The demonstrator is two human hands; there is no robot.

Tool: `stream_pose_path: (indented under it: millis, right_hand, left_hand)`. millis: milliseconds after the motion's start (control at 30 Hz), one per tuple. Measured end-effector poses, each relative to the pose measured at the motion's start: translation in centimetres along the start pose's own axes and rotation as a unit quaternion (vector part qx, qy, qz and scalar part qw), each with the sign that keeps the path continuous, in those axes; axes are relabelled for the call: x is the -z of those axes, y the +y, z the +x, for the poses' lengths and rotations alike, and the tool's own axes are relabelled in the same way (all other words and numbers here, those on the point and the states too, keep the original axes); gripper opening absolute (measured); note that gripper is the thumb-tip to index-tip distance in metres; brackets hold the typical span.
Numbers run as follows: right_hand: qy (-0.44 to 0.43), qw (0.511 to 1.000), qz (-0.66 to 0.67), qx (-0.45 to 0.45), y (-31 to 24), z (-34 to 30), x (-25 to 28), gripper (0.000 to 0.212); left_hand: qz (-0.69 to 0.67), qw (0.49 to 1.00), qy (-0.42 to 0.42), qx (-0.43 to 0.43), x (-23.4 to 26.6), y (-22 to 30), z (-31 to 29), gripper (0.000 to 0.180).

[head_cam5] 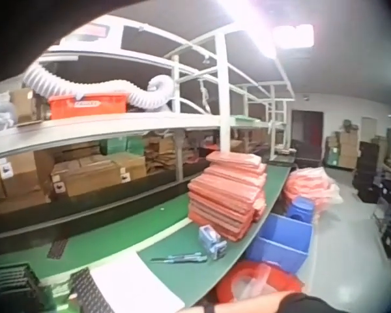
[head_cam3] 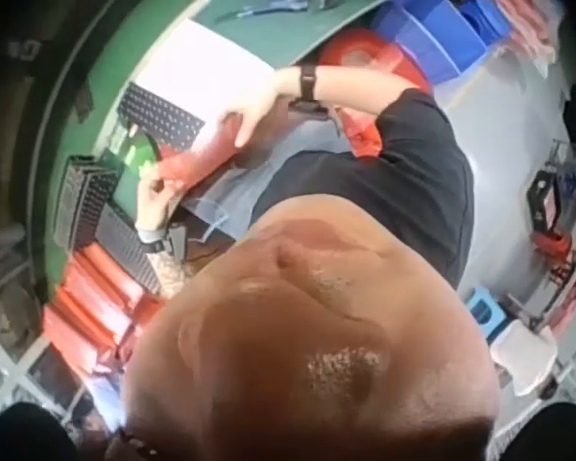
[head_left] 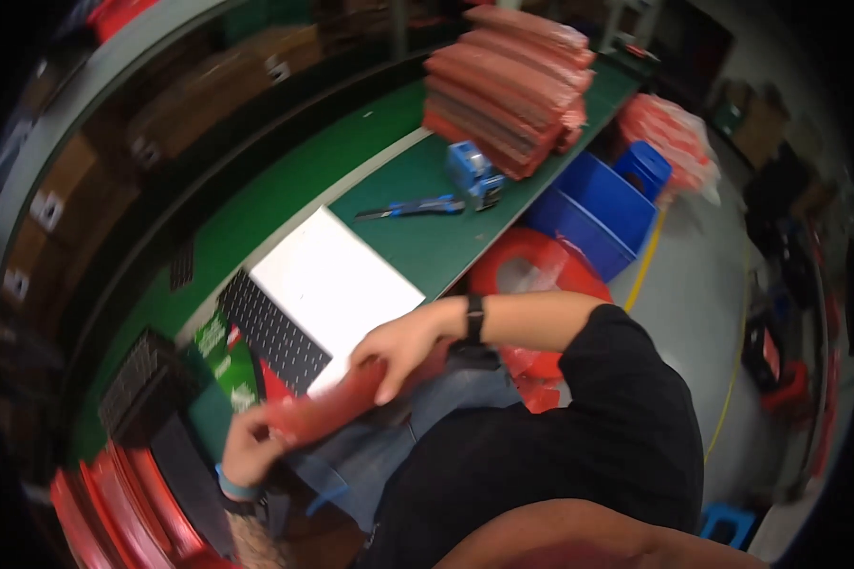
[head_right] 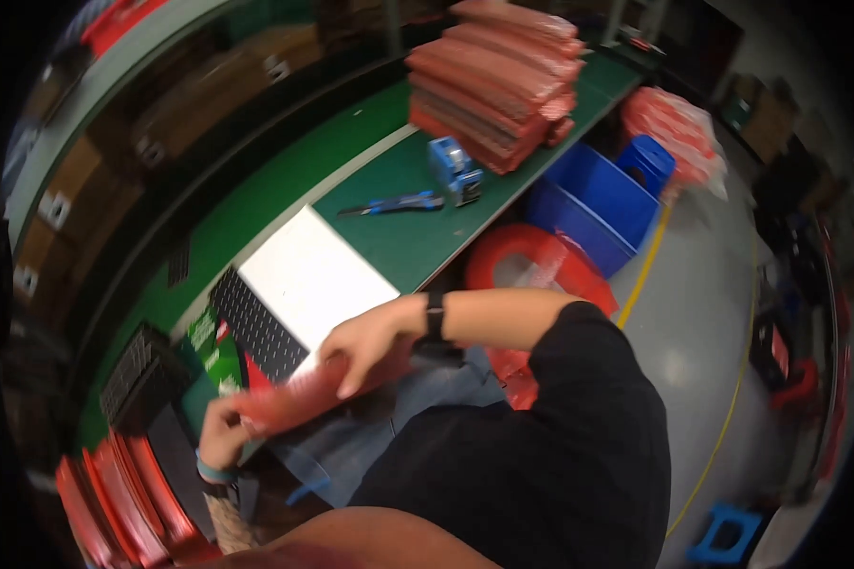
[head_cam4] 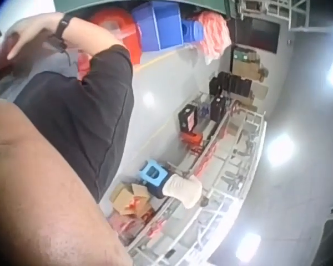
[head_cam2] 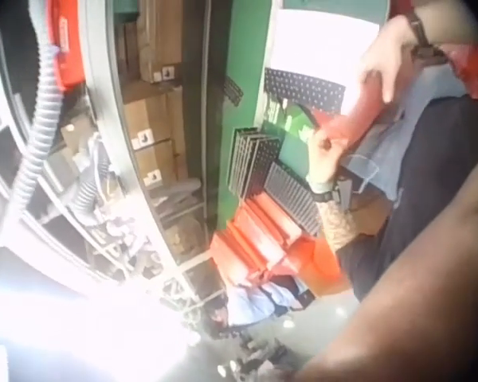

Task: The person wraps circuit boards in bubble wrap by hand, secures the wrap with tape from a dispenser, and stacks the finished packages on the workbench. They then clear the workspace of excess bubble wrap and repeat the process with more boards.

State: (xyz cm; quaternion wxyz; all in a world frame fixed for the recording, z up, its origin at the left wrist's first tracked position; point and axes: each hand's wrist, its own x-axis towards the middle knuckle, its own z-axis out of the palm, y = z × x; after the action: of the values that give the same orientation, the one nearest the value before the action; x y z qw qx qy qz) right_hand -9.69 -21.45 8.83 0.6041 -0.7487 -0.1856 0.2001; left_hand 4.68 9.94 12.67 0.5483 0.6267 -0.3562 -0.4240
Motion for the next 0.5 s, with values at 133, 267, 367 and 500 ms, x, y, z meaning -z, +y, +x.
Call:
stream_pose_path:
  millis: [133, 267, 367, 500]
  right_hand:
    - [0.055, 0.989, 0.137, -0.008, -1.3, 4.4, -1.9, 0.019]
    - [0.279, 0.95, 0.131, 0.042, -2.1, 7.1, -1.7, 0.014]
    - [0.37, 0.921, 0.092, 0.08, 0.2, 9.3, -2.3, 0.016]
    - [0.409, 0.911, -0.04, 0.027, 2.6, 11.4, 0.2, 0.034]
  left_hand:
    - [-0.136, 0.991, 0.007, -0.019, -3.4, -0.7, 1.4, 0.04]
    - [-0.5, 0.846, 0.041, -0.182, -8.7, -4.4, 2.5, 0.059]
    - [-0.451, 0.867, 0.064, -0.201, -12.3, -8.3, 3.9, 0.05]
    - [-0.305, 0.906, 0.266, -0.121, -12.1, -11.1, 4.4, 0.045]
